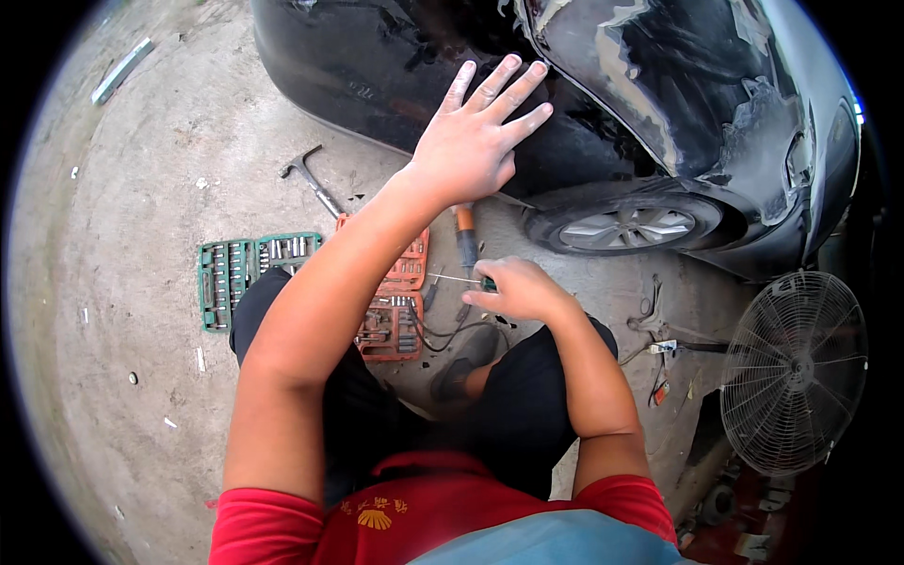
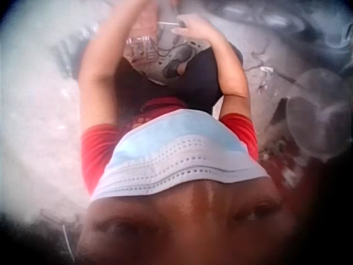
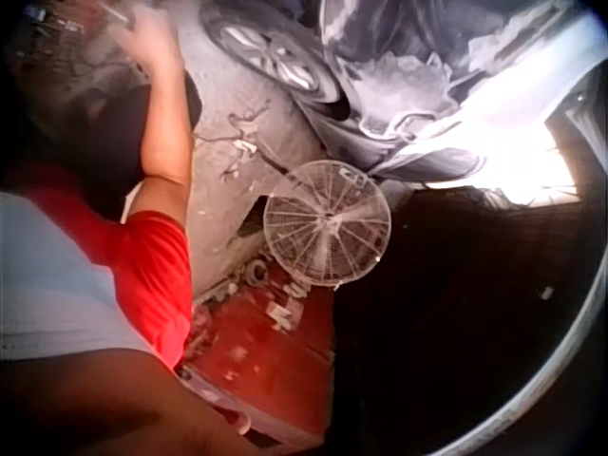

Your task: The person uses an angle grinder to smooth the surface of a car bumper. They then use a screwdriver to scrape and clean the edges of the bumper and finally wipe the area with their hand.

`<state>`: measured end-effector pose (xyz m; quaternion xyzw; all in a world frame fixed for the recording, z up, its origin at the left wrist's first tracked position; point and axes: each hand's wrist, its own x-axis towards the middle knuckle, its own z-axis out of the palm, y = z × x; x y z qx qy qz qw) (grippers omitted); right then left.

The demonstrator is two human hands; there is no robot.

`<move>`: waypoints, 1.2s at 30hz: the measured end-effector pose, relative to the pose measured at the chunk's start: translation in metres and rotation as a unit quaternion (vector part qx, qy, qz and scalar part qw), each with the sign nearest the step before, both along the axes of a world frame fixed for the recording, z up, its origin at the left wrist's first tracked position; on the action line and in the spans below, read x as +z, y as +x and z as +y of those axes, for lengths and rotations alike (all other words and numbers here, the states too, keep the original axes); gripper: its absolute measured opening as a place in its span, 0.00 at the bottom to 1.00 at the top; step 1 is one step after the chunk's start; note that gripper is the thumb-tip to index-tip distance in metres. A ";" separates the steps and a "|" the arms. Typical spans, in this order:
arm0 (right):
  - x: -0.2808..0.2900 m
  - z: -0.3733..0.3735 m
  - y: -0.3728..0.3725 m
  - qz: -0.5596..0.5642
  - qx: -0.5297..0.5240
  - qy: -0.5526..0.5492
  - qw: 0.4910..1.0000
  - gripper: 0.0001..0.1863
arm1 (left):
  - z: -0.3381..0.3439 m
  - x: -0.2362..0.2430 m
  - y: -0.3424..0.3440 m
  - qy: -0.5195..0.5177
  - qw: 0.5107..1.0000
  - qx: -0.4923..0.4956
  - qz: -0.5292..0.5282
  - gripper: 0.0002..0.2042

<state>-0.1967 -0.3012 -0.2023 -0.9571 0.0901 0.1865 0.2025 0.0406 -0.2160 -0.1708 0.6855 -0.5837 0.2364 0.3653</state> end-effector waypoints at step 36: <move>0.190 -0.015 0.100 -0.394 -0.173 0.038 0.902 0.20 | 0.031 0.049 0.024 -0.016 0.997 0.047 0.059 0.49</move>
